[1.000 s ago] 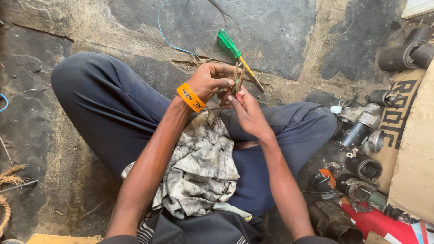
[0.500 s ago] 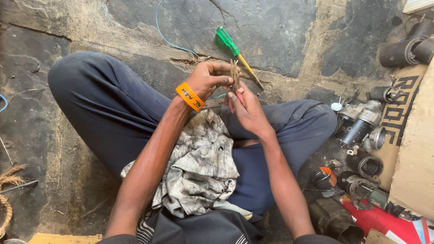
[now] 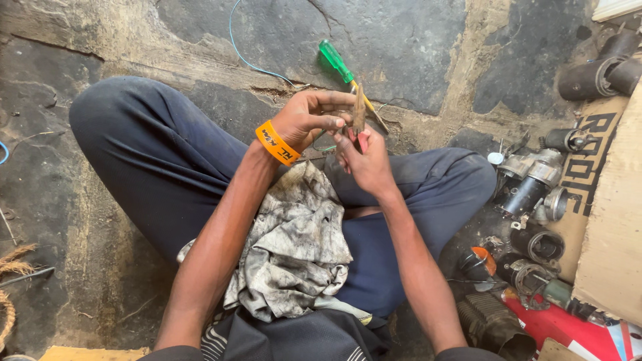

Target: The person sits on the floor and uses pliers and a screwdriver to strip the insulation from wires and connect them to a small electrical socket. They manipulate the wires and socket components, occasionally picking up and setting down tools.

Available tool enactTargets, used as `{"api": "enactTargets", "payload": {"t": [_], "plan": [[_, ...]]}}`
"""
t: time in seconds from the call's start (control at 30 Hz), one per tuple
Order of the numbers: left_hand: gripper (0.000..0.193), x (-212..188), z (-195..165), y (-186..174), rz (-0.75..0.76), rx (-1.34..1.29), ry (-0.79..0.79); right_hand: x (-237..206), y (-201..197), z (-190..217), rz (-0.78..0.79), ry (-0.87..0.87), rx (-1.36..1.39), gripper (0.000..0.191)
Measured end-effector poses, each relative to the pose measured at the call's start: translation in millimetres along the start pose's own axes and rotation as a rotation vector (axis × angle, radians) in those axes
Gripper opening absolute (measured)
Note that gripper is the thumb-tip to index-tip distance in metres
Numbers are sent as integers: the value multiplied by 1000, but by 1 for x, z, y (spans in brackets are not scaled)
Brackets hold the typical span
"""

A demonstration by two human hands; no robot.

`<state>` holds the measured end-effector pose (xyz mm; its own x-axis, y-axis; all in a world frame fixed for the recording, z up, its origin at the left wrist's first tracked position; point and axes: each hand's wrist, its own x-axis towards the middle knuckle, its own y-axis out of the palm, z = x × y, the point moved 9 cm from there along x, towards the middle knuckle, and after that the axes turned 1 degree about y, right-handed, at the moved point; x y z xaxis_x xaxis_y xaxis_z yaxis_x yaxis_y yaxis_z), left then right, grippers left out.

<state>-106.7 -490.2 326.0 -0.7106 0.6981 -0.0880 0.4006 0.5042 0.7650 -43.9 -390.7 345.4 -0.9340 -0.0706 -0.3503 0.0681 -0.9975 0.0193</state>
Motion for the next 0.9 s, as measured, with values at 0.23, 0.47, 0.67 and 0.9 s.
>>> {"api": "enactTargets", "payload": {"t": [0.23,0.47,0.67,0.9], "plan": [[56,0,-10,5,42,-53,53,-1,-1,20,88,-117,-41,19],[52,-1,-10,1,46,76,60,0,0,11,241,-73,-132,25],[50,12,-10,-12,120,249,111,15,5,-9,251,-10,-48,24],[49,37,5,-69,10,166,125,36,11,-42,328,-13,19,33]]}}
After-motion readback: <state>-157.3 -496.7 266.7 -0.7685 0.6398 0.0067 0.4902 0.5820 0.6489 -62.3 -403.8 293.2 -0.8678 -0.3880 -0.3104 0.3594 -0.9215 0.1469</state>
